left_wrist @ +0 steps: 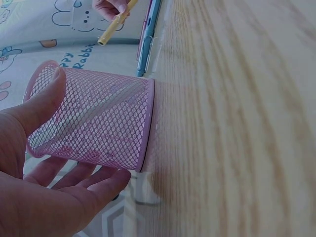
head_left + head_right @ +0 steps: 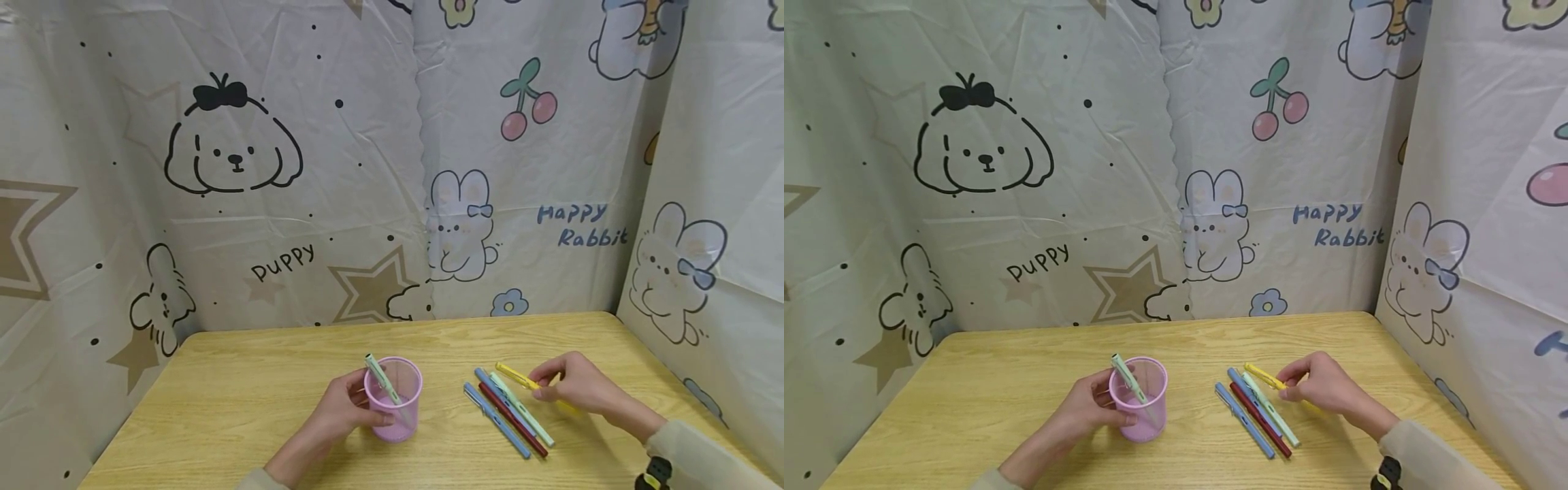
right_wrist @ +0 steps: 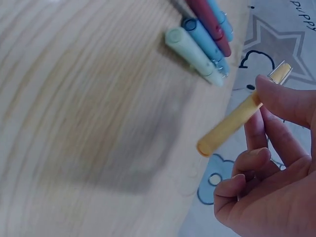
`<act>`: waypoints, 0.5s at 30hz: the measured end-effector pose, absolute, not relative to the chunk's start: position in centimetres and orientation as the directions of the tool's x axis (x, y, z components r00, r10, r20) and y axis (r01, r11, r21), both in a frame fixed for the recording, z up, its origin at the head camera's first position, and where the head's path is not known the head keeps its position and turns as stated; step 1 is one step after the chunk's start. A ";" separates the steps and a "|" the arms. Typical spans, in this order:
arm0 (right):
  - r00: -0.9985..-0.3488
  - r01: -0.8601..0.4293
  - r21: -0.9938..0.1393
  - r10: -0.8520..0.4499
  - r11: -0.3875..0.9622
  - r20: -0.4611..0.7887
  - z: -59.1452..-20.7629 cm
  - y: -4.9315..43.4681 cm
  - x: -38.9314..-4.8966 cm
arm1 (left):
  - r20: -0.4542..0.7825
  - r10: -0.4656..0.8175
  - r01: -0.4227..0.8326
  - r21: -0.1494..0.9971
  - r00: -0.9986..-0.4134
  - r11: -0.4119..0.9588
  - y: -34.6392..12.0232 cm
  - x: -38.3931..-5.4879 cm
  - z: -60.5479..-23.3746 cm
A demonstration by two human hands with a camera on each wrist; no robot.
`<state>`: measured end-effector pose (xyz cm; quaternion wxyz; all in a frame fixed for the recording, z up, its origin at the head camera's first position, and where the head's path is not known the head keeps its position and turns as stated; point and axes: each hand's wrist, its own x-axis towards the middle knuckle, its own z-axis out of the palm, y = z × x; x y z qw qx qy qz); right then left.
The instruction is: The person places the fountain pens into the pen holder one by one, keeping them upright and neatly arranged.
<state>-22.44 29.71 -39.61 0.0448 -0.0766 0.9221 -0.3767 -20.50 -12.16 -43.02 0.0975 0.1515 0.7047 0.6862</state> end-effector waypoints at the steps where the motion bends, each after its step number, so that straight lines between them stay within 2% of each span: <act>1: -0.983 -0.114 -0.703 -0.182 0.702 -0.022 -39.5 29.5 -22.4 | 0.069 0.348 0.079 0.997 -0.935 0.012 -12.2 -20.5 -43.0; 15: -0.971 -0.140 -0.751 -0.239 0.645 -0.024 -37.7 26.1 -22.2 | 0.071 0.343 0.085 0.996 -0.936 0.026 -12.1 -20.6 -43.2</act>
